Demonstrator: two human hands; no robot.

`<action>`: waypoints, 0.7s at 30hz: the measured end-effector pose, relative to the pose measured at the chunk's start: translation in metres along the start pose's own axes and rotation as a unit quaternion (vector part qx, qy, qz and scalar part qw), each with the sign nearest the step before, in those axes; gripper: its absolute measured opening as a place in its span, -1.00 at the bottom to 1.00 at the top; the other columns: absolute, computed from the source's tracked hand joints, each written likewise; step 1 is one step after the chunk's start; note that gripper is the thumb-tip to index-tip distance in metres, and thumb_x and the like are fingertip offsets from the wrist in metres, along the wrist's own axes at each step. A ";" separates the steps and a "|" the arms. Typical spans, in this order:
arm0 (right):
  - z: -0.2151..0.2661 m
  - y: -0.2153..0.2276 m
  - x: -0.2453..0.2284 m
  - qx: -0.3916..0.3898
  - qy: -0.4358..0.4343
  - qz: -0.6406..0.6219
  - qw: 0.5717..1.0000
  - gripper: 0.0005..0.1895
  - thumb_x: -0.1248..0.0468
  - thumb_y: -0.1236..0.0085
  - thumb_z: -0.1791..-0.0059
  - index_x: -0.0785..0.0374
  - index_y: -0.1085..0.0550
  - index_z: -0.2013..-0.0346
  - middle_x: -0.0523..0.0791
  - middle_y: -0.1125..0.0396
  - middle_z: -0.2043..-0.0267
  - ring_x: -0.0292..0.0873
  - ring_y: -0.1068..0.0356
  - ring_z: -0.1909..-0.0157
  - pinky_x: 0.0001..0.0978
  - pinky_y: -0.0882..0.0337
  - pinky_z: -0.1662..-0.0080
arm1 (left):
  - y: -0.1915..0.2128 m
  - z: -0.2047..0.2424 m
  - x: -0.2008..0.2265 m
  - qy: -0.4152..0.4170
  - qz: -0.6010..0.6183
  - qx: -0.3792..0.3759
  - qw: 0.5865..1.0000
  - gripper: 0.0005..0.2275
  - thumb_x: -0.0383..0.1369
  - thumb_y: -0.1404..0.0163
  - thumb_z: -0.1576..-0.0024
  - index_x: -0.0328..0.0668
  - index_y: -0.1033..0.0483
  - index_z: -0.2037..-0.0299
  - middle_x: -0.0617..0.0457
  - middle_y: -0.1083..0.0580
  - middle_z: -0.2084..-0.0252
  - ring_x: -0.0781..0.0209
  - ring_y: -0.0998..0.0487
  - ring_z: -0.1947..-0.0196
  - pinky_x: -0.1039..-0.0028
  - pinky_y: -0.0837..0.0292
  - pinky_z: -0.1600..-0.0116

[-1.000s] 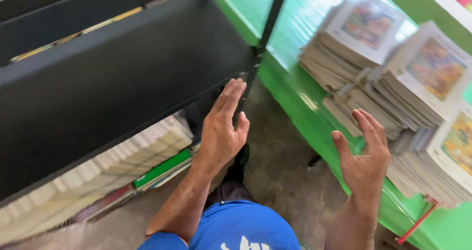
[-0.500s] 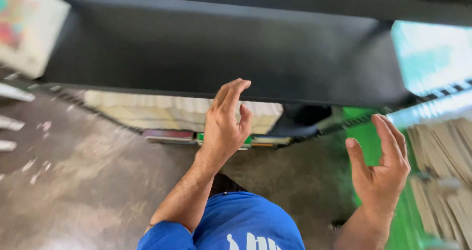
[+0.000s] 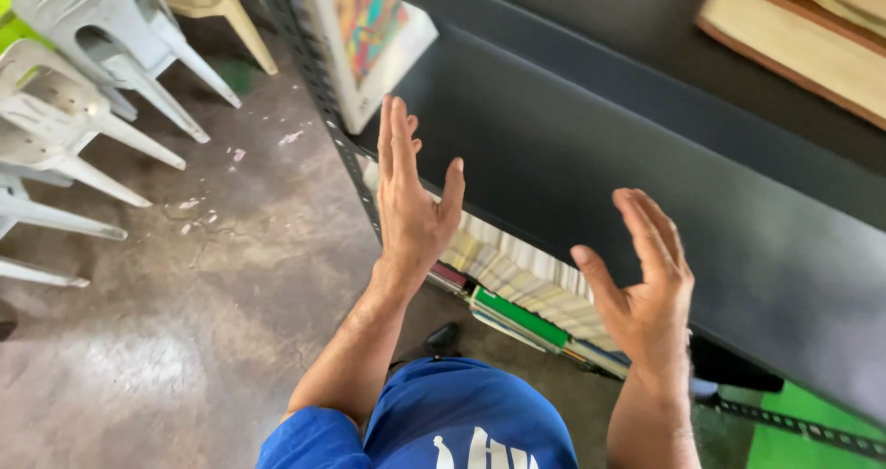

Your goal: The person removes stacks of books from a black shelf and places them on a green table. They then use a pink duster to wipe the empty shelf and subsequently dust the books on the table.

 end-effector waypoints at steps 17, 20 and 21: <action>-0.020 -0.054 0.009 -0.059 -0.013 -0.042 0.997 -0.39 0.28 -0.32 0.07 0.51 -0.38 -0.21 0.26 -0.30 -0.27 0.21 -0.36 -0.30 -0.04 -0.43 -0.24 | 0.011 -0.063 -0.028 -0.066 -0.085 0.155 0.982 -0.34 -0.38 -0.11 -0.43 -0.02 0.11 -0.60 -0.09 0.20 -0.67 -0.01 -0.35 -0.58 0.28 -0.59 -0.57; -0.021 -0.055 0.014 -0.060 -0.026 -0.054 0.996 -0.39 0.30 -0.32 0.07 0.50 -0.37 -0.22 0.25 -0.31 -0.27 0.20 -0.38 -0.29 -0.05 -0.44 -0.23 | 0.037 -0.055 -0.023 -0.088 -0.138 0.253 0.953 -0.33 -0.31 -0.19 -0.31 -0.04 0.00 -0.52 0.00 -0.01 -0.57 0.04 -0.11 -0.63 0.15 -0.26 -0.72; -0.020 -0.056 0.017 -0.060 -0.034 -0.062 0.996 -0.39 0.31 -0.32 0.07 0.49 -0.37 -0.22 0.25 -0.32 -0.27 0.19 -0.40 -0.26 -0.06 -0.46 -0.21 | 0.051 -0.048 -0.025 -0.088 -0.185 0.323 0.924 -0.25 -0.21 -0.24 -0.21 0.01 0.05 -0.48 0.06 -0.07 -0.50 0.08 -0.11 -0.58 0.07 -0.09 -0.77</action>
Point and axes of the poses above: each hand's wrist, its own z-axis away from the middle knuckle, its own y-axis out of the back of the hand, x = y × z, the point moved 7 cm from there along -z, towards the middle knuckle
